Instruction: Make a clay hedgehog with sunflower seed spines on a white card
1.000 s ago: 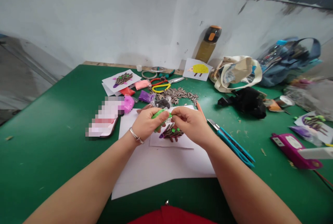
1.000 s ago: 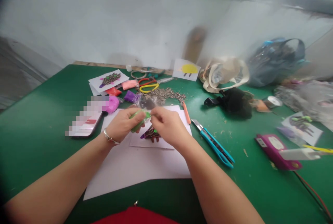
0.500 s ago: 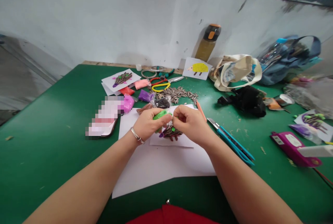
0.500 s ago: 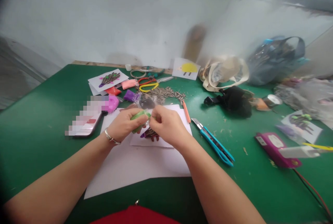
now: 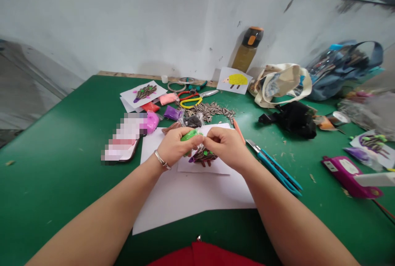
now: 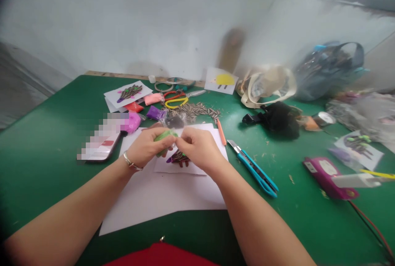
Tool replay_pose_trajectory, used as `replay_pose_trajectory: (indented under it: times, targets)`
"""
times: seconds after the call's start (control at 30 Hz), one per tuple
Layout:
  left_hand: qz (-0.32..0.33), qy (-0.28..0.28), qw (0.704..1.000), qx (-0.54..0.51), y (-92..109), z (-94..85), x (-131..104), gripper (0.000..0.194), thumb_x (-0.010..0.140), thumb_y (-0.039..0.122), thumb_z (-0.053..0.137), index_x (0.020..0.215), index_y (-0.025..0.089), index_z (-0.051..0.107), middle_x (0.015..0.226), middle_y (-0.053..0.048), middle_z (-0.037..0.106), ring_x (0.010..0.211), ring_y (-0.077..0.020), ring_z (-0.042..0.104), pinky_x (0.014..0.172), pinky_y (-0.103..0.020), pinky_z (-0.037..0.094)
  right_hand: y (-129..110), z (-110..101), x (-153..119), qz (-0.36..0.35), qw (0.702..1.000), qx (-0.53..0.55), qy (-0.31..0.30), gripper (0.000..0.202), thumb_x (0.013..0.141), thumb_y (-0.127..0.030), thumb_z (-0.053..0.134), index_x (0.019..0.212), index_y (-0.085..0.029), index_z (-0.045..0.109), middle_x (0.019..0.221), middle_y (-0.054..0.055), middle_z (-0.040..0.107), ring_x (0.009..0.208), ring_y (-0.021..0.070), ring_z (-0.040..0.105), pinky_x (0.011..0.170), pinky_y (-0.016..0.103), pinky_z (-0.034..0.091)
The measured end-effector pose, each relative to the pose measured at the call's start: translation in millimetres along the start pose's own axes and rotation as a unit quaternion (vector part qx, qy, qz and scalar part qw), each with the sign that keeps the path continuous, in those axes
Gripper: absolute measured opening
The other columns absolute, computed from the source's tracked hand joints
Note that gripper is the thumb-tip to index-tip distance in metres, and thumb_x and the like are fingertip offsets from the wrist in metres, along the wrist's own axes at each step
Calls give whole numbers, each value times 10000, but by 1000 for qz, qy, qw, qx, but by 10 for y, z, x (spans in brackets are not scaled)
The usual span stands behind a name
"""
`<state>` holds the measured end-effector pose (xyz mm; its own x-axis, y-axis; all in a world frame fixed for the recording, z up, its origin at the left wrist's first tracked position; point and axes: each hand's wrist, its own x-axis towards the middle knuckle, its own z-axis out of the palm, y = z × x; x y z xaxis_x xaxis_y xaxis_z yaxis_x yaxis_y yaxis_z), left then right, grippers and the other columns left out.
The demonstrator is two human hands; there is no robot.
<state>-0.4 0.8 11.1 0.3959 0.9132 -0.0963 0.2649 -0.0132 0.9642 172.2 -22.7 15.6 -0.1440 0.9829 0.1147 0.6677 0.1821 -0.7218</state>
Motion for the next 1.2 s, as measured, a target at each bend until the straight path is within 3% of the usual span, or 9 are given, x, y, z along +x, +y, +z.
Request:
replay_pose_trajectory:
  times: [0.3,0.47,0.63,0.77,0.87,1.0,1.07,1.2]
  targets:
    - [-3,12,1000,9,6,-5,9,359,771,469,620,619,156,528,535,35,542,431,-67,485,417,-183,381,6,-87,-6,16,991,100,-91,160,836,-270,511,747,-206,627,637,-22,612,592,103,566,543,216,392]
    - [-11,22,1000,19,39,-20,7,341,786,441,605,610,163,516,552,28,562,454,-74,505,429,-187,406,37,-92,-5,11,985,125,-115,188,835,-202,469,796,-225,652,693,-21,636,634,102,592,580,220,432]
    - [-11,24,999,21,34,-18,8,351,795,444,597,602,166,504,560,27,563,444,-72,503,427,-191,409,39,-105,16,36,989,102,-106,171,841,-249,474,772,-212,626,629,-23,615,576,108,574,558,240,419]
    - [-11,30,999,20,21,-24,18,370,795,466,599,603,164,506,574,23,568,443,-70,506,431,-194,405,20,-157,26,42,997,36,-59,293,843,-354,508,603,-189,536,536,-38,544,507,91,490,567,259,383]
    - [-12,37,999,21,16,-33,25,370,798,476,596,621,160,525,584,22,571,439,-69,506,432,-196,397,51,-174,29,33,999,21,-29,273,820,-374,550,617,-191,544,552,-42,543,539,95,482,612,272,385]
    - [-10,39,999,21,8,-37,30,383,799,484,595,610,160,516,584,21,571,442,-72,506,439,-200,394,113,-149,31,35,995,71,-57,107,812,-296,550,810,-221,626,668,-30,631,629,118,571,632,268,407]
    - [-9,40,999,22,-1,-41,31,392,799,490,595,605,160,511,583,20,571,445,-73,509,442,-200,389,111,-142,30,44,991,99,-78,127,822,-277,527,878,-231,632,720,-21,656,650,123,599,599,253,408]
    - [-10,47,999,23,-27,-59,36,390,794,507,595,636,155,538,580,19,575,439,-74,507,436,-197,377,44,-177,24,39,995,45,-84,264,861,-319,475,660,-195,593,605,-22,606,564,106,558,578,257,384]
